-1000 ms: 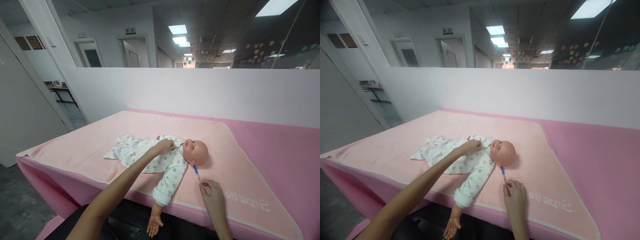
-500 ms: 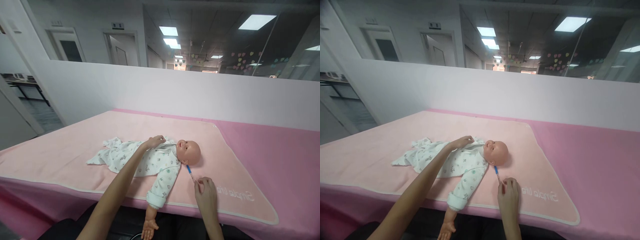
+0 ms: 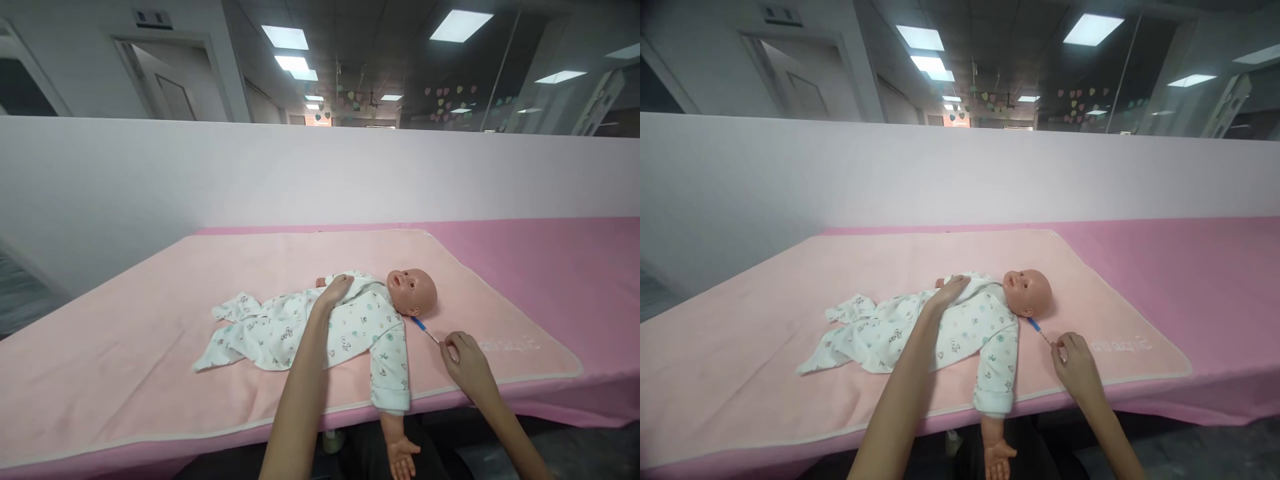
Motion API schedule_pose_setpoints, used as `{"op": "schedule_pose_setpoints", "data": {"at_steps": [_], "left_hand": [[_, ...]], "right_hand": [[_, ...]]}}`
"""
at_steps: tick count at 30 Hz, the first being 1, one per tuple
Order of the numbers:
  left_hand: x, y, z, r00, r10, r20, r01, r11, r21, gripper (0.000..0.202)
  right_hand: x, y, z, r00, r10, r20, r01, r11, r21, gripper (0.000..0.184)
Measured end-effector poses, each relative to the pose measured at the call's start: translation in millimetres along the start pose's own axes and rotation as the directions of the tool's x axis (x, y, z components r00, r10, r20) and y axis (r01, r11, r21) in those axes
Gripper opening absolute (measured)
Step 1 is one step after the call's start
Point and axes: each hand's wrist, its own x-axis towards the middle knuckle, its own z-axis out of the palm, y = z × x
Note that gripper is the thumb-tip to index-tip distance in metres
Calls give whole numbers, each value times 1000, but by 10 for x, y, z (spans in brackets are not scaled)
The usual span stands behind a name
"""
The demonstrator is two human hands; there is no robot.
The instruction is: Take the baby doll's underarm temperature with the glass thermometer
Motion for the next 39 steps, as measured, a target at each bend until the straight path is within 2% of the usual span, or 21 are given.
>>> {"op": "schedule_pose_setpoints", "data": {"at_steps": [4,11,20,23,27,30,32,34,37,38,39], "left_hand": [[-54,56,-16,997,-64,-39,62,996,-60,27],[-44,34,-2,993,-101,-57,95,991,-98,27],[-25,120,-14,981,-196,5,195,977,-89,23],[-18,151,-93,972,-227,61,232,967,-102,19],[5,220,-229,918,-280,282,331,932,-151,19],[74,316,-353,860,-311,404,380,919,-102,17],[146,392,-441,833,-343,434,389,921,-20,15],[220,471,-519,832,-353,428,371,928,44,18],[303,582,-600,829,-323,457,270,946,178,28],[320,613,-618,829,-302,471,211,949,236,31],[333,639,-633,837,-271,476,145,948,284,32]], "right_hand": [[-16,-5,-36,999,14,39,-13,1000,-12,16],[-31,-10,-87,993,10,121,-5,999,-42,7],[-40,56,-106,990,58,131,-62,998,26,16],[-68,125,-128,983,59,175,-74,994,80,24],[-58,267,-294,966,79,247,-119,981,152,32],[93,416,-513,949,28,313,-99,971,216,36],[282,484,-651,958,12,286,-74,975,209,39],[528,465,-762,972,23,234,-69,980,188,42],[957,233,-866,969,-24,245,-46,960,277,45],[1102,116,-875,974,-29,223,-41,952,303,42],[1240,-10,-867,964,-48,263,-40,948,317,36]]}}
